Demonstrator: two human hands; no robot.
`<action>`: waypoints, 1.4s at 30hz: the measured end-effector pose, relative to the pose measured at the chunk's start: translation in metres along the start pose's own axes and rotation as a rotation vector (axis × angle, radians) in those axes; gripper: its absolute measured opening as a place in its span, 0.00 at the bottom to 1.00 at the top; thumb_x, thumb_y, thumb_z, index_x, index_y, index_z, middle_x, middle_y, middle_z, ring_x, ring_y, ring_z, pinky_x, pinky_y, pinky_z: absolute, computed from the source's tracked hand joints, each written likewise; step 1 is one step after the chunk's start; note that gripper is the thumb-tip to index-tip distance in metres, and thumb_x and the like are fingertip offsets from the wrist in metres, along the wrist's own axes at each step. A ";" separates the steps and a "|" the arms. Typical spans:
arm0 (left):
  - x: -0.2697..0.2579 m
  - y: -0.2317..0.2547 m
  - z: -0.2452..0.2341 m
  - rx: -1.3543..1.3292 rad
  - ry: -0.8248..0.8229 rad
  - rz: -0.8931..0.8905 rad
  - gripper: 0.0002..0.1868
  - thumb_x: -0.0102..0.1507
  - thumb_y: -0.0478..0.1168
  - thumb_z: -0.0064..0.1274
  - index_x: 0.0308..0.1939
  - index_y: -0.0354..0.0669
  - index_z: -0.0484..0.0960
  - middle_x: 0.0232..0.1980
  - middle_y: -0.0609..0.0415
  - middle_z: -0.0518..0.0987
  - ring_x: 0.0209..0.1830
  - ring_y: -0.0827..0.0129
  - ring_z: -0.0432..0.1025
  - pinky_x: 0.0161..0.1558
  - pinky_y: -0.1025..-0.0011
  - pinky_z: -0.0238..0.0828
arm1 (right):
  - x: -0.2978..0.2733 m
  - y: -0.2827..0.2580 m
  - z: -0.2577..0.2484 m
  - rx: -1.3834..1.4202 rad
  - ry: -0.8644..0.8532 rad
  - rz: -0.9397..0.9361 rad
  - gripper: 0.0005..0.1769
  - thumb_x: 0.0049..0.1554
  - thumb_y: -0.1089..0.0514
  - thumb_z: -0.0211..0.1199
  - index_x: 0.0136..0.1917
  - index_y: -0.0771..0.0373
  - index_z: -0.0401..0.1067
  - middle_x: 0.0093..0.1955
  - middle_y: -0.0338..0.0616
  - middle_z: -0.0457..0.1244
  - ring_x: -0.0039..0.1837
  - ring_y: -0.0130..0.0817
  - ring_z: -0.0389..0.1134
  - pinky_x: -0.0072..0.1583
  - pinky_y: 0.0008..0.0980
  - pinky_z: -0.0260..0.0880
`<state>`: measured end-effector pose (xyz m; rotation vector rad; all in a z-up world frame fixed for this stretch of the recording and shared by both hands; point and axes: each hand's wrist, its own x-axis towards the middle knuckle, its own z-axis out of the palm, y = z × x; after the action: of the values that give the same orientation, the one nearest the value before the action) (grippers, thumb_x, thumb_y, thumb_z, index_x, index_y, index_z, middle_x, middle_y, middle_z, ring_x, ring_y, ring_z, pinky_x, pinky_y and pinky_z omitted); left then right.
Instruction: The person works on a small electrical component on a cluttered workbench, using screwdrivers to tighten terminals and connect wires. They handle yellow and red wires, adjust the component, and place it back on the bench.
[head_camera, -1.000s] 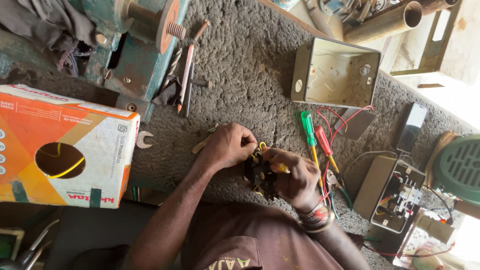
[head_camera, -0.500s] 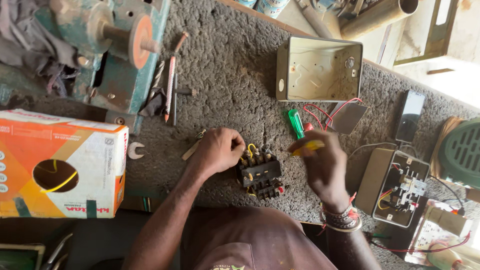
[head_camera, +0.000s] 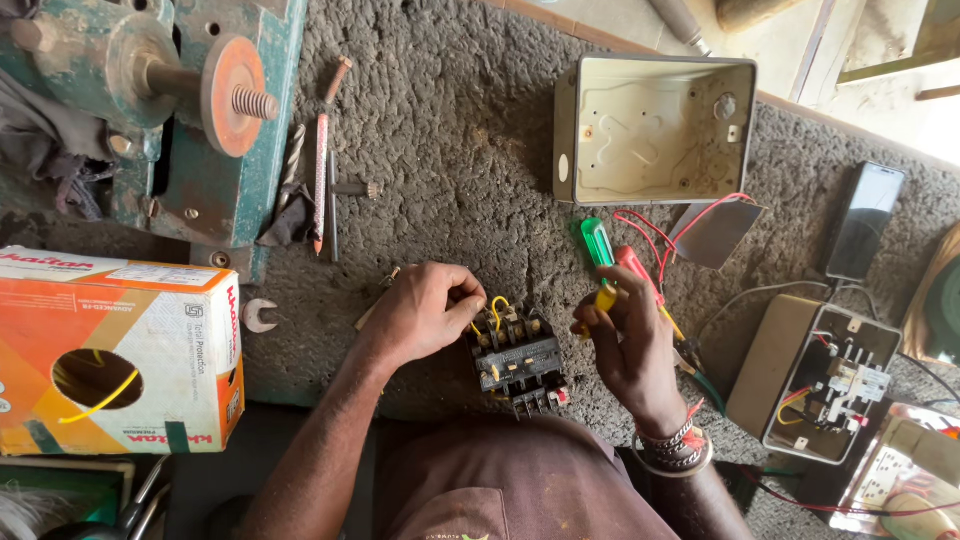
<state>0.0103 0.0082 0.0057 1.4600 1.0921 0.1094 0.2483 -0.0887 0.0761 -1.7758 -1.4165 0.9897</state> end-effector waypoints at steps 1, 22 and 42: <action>-0.001 0.001 -0.001 -0.008 0.002 -0.003 0.08 0.61 0.40 0.60 0.41 0.41 0.88 0.37 0.53 0.88 0.33 0.71 0.83 0.36 0.70 0.81 | 0.004 -0.001 0.001 -0.131 -0.011 0.018 0.19 0.63 0.63 0.59 0.67 0.66 0.62 0.40 0.45 0.69 0.40 0.29 0.73 0.43 0.30 0.75; -0.026 -0.022 0.031 -0.556 0.362 0.195 0.08 0.59 0.28 0.61 0.42 0.36 0.87 0.37 0.53 0.87 0.33 0.76 0.80 0.35 0.78 0.81 | 0.061 -0.071 0.032 -0.521 -0.408 -0.585 0.13 0.49 0.55 0.70 0.48 0.59 0.77 0.43 0.42 0.66 0.46 0.41 0.68 0.46 0.39 0.71; -0.030 -0.022 0.061 -0.494 0.702 0.377 0.03 0.61 0.29 0.62 0.34 0.39 0.83 0.35 0.55 0.83 0.26 0.79 0.73 0.25 0.77 0.69 | 0.079 -0.059 0.027 -0.474 -0.507 -0.676 0.13 0.57 0.53 0.69 0.49 0.64 0.78 0.45 0.42 0.70 0.41 0.35 0.71 0.41 0.34 0.71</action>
<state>0.0209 -0.0600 -0.0123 1.1688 1.2018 1.1478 0.2066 0.0018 0.1006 -1.1836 -2.5171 0.7881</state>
